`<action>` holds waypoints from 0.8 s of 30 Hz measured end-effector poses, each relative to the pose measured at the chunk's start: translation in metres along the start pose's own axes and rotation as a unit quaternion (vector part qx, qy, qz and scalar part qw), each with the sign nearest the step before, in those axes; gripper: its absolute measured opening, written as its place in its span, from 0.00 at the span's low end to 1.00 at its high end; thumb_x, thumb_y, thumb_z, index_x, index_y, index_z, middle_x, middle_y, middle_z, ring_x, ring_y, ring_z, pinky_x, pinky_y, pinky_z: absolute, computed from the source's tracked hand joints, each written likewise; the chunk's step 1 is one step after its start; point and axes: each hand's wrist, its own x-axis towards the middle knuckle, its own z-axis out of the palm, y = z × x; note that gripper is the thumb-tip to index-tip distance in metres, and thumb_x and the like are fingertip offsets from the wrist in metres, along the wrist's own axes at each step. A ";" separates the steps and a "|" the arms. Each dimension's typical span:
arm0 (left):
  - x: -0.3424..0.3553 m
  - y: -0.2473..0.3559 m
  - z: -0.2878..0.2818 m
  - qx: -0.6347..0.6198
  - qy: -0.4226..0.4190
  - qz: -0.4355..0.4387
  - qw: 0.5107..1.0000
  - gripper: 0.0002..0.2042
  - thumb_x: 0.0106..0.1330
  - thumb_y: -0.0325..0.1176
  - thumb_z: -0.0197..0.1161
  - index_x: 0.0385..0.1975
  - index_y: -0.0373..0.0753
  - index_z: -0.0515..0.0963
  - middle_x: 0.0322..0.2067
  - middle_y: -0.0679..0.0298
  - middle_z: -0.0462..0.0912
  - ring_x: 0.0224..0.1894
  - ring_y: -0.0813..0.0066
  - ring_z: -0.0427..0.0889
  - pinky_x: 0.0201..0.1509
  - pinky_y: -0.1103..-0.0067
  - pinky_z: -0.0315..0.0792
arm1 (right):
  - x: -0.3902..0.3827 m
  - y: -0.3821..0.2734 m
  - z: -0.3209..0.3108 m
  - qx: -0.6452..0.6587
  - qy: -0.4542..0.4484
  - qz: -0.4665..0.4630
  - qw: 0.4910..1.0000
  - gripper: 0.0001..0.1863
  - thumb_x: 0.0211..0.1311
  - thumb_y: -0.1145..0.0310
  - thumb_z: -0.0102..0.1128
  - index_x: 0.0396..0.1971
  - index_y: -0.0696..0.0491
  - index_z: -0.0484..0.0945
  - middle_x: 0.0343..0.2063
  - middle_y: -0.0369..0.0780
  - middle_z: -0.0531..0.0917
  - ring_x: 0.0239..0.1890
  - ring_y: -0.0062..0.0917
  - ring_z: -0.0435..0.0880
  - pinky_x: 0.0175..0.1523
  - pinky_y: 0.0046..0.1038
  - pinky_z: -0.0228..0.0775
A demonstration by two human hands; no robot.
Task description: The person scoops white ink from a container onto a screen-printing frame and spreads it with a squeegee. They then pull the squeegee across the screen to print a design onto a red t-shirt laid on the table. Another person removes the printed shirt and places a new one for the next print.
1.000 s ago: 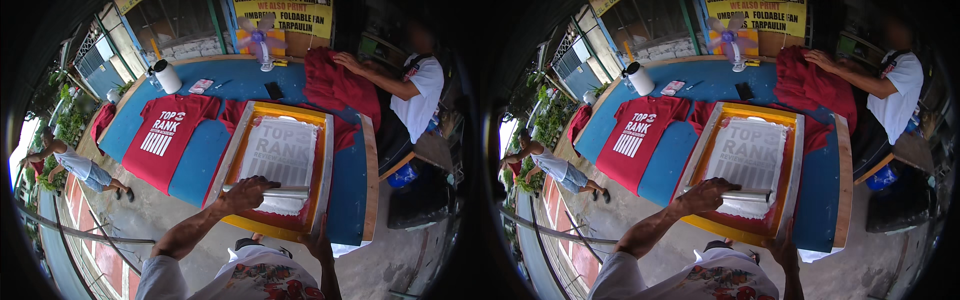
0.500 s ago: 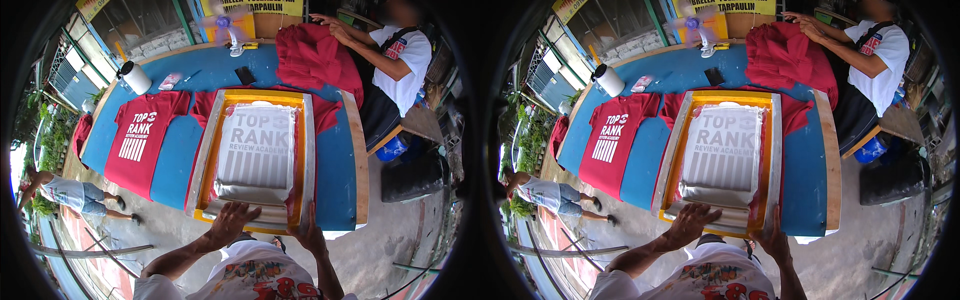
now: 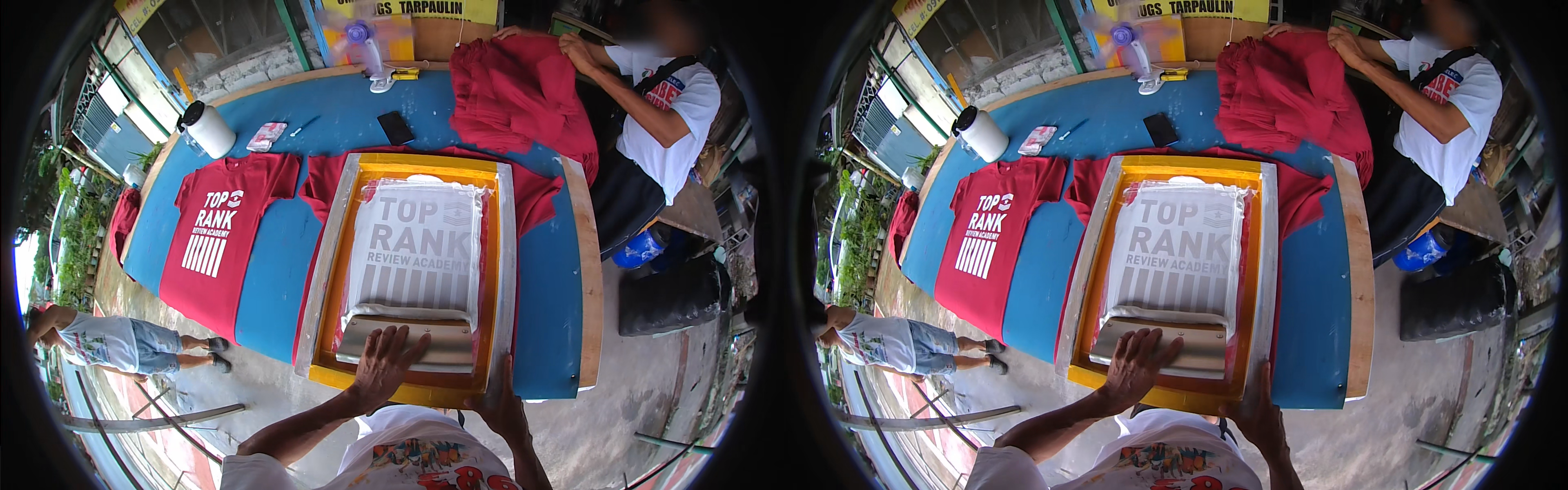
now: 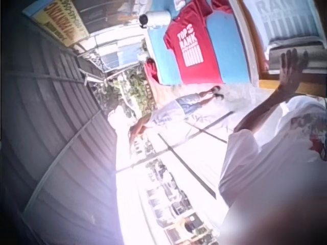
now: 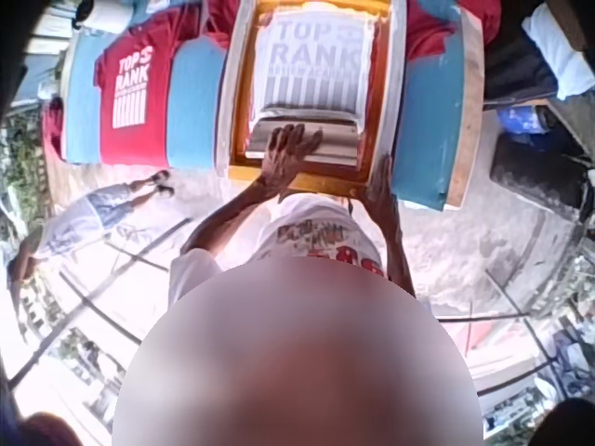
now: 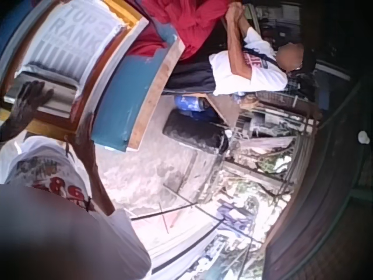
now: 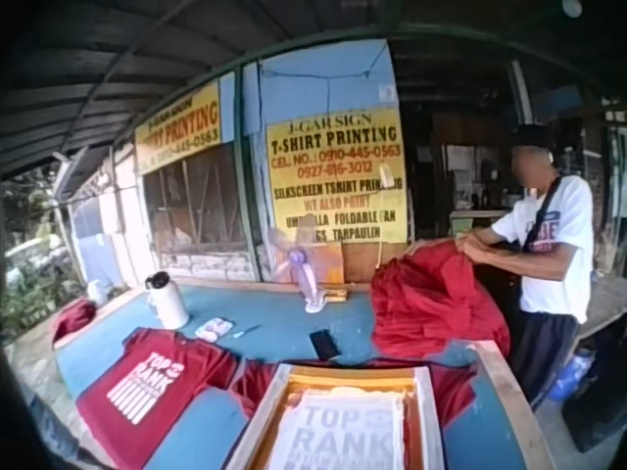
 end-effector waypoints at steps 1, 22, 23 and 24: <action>0.016 -0.010 0.004 0.006 0.014 0.005 1.000 0.40 0.63 0.25 0.69 0.80 0.50 0.69 0.60 0.51 0.74 0.65 0.52 0.75 0.71 0.53 0.70 | 0.001 -0.001 0.000 0.011 -0.001 0.015 1.000 0.75 0.57 0.46 0.88 0.86 0.66 0.39 0.78 0.73 0.61 0.79 0.65 0.68 0.79 0.52 0.71; 0.277 -0.197 -0.008 -0.034 0.089 0.070 0.993 0.31 0.63 0.15 0.61 0.67 0.46 0.84 0.51 0.52 0.91 0.57 0.51 0.89 0.64 0.56 0.80 | 0.008 -0.016 -0.006 -0.028 -0.024 0.083 0.996 0.79 0.55 0.36 0.86 0.84 0.72 0.40 0.81 0.71 0.56 0.82 0.65 0.61 0.83 0.51 0.62; 0.281 -0.202 -0.009 -0.045 0.108 0.080 0.990 0.30 0.63 0.16 0.62 0.66 0.46 0.85 0.53 0.51 0.91 0.57 0.51 0.88 0.67 0.55 0.79 | 0.010 -0.017 -0.006 -0.037 -0.027 0.083 0.995 0.79 0.55 0.35 0.86 0.84 0.72 0.40 0.81 0.71 0.56 0.83 0.65 0.61 0.83 0.50 0.63; 0.286 -0.206 -0.007 -0.043 0.110 0.081 0.990 0.29 0.64 0.16 0.62 0.66 0.45 0.85 0.55 0.51 0.90 0.58 0.51 0.87 0.68 0.54 0.78 | 0.010 -0.017 -0.006 -0.046 -0.032 0.084 0.995 0.79 0.55 0.35 0.86 0.83 0.72 0.41 0.81 0.72 0.56 0.83 0.64 0.61 0.83 0.50 0.63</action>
